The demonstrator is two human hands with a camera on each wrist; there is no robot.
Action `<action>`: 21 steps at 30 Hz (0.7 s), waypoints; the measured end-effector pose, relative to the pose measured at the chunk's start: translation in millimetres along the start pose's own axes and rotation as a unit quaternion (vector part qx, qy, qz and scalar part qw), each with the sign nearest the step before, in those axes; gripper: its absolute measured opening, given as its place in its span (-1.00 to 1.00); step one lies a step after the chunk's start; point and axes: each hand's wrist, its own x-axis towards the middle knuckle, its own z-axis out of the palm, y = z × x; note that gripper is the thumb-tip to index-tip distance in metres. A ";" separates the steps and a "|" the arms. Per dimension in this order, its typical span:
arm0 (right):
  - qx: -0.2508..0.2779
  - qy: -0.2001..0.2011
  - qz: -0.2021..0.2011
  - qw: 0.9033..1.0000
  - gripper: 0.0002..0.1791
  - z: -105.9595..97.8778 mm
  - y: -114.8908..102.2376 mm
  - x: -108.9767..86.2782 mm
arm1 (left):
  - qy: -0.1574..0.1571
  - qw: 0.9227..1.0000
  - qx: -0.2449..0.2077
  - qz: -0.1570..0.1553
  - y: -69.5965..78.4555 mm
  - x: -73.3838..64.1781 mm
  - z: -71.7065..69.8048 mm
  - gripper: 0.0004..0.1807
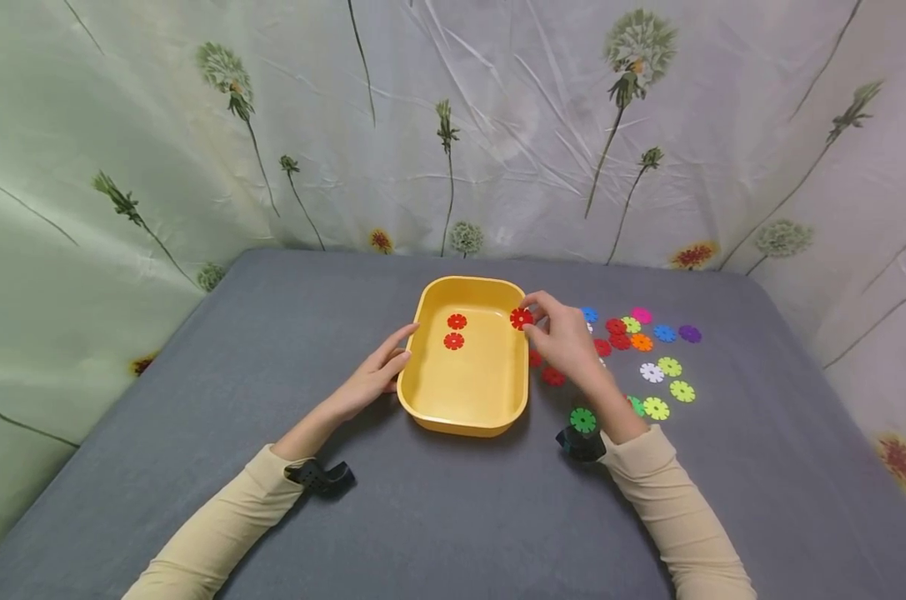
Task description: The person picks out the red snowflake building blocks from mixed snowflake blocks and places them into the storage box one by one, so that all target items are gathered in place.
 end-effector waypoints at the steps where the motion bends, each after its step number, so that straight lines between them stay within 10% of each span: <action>1: 0.001 -0.003 -0.002 1.000 -0.69 0.8 -0.8 0.3 | -0.001 1.000 0.000 0.000 -0.2 0.0 -0.1 -0.41; 21: -0.003 -0.052 0.006 0.999 -0.70 13.1 -13.4 12.5 | 0.002 1.000 0.003 0.005 0.1 -1.8 0.6 -0.42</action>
